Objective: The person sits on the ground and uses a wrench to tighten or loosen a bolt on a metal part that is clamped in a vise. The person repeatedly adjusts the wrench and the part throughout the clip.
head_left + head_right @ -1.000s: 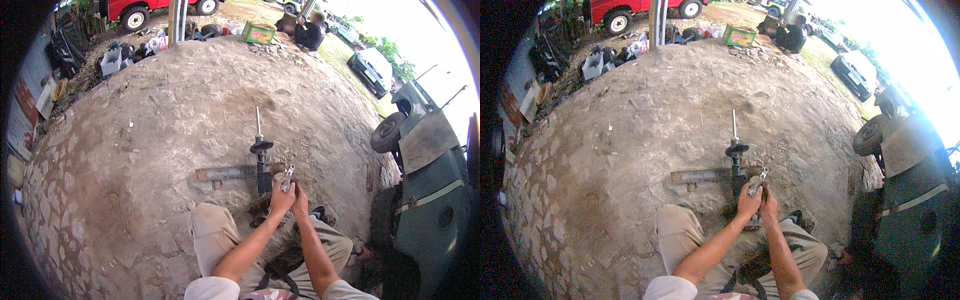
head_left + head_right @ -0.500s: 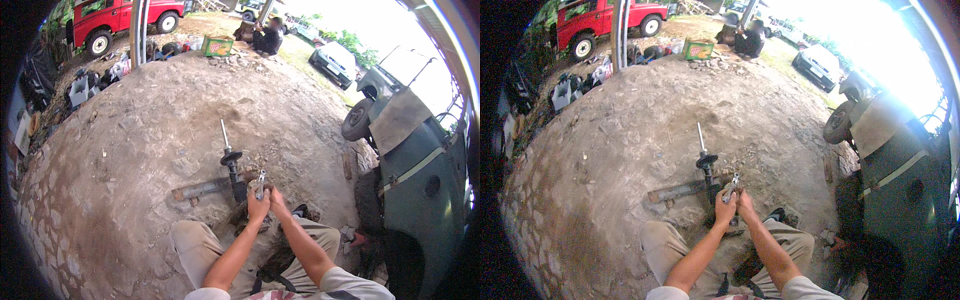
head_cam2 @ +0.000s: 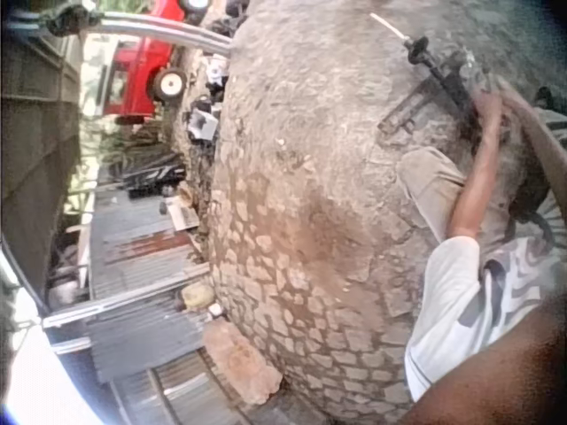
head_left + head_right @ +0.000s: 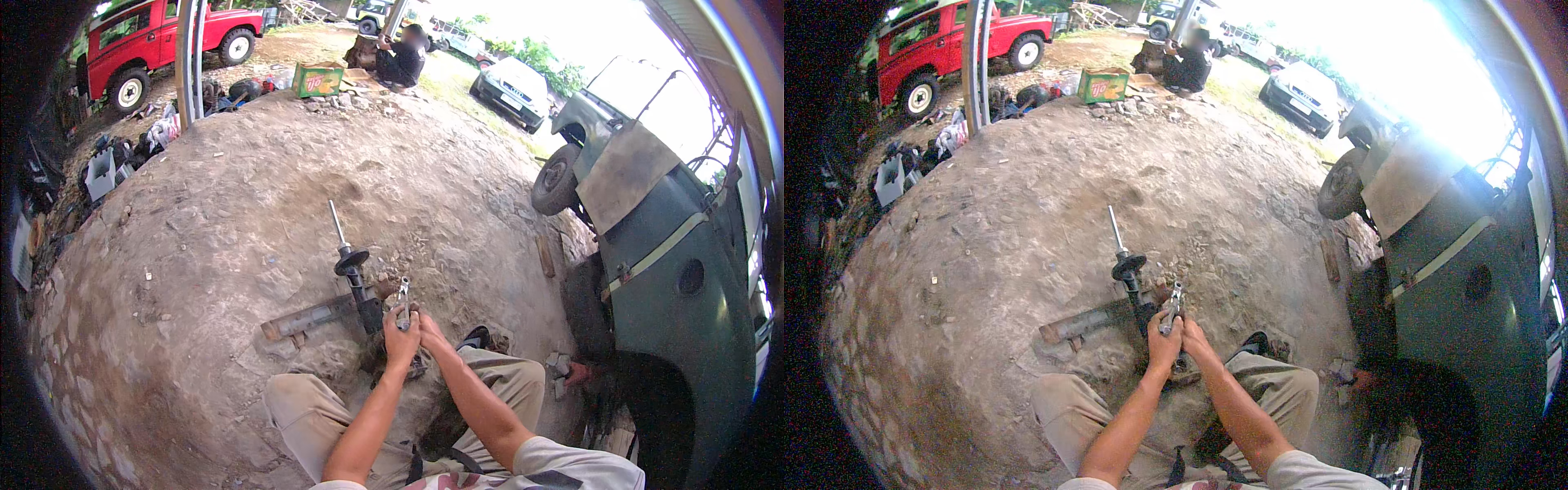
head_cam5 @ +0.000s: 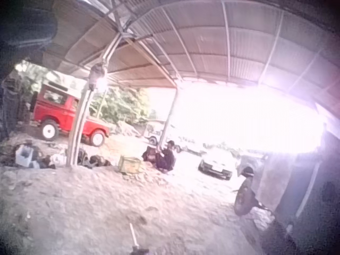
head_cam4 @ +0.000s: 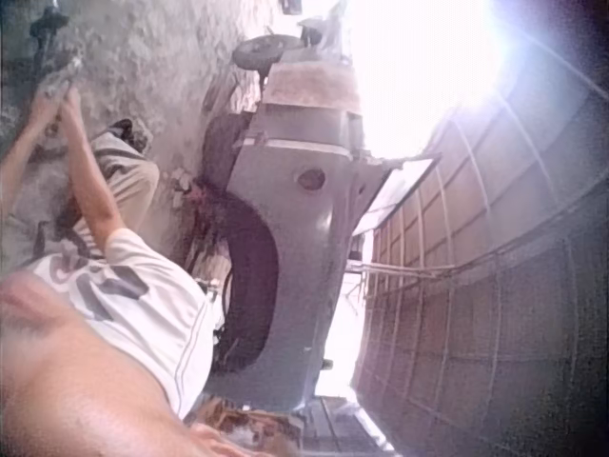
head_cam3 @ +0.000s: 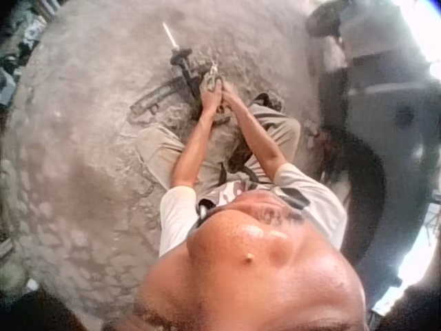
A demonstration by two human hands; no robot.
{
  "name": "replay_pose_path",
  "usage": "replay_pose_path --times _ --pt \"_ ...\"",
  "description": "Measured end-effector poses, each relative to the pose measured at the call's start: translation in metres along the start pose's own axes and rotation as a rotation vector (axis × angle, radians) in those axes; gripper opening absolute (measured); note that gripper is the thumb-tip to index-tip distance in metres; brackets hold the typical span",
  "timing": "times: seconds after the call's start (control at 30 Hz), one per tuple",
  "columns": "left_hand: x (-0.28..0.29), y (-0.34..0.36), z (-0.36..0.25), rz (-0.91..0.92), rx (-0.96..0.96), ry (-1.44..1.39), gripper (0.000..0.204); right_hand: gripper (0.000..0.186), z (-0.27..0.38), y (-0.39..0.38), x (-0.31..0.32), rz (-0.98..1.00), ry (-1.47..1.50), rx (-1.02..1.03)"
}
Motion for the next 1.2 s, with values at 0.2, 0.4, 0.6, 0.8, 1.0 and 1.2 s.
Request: replay_pose_path --times 0.2,0.4,0.6,0.8,1.0,1.2 --pt "0.006 -0.002 -0.006 -0.003 -0.018 0.028 0.041 0.043 0.023 -0.007 0.011 0.085 0.323 -0.303" --pt "0.003 0.002 -0.008 0.015 0.069 -0.004 0.040 0.060 0.011 -0.010 0.012 -0.005 0.162 -0.265" --pt "0.008 0.016 0.013 -0.031 0.015 -0.086 0.038 0.056 0.047 -0.012 0.014 0.047 0.068 -0.388" --pt "0.007 0.007 -0.011 0.014 0.161 -0.101 0.035 0.050 0.066 -0.015 0.022 -0.010 0.065 -0.219" --pt "0.008 0.004 -0.006 0.033 0.172 -0.020 0.035 0.051 0.066 -0.011 0.025 -0.018 -0.045 -0.132" --pt "0.003 0.002 -0.001 0.020 0.142 -0.129 0.038 0.053 0.072 -0.012 0.030 0.076 -0.169 -0.221"
Point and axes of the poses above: each hand's wrist, its own y-axis towards the middle knuckle, its own x-axis out of the back of the hand, z = x × y, the point moved 7 cm from there along y, towards the middle knuckle, and after that the axes turned 10 degrees about -z, right-handed, at the moved point
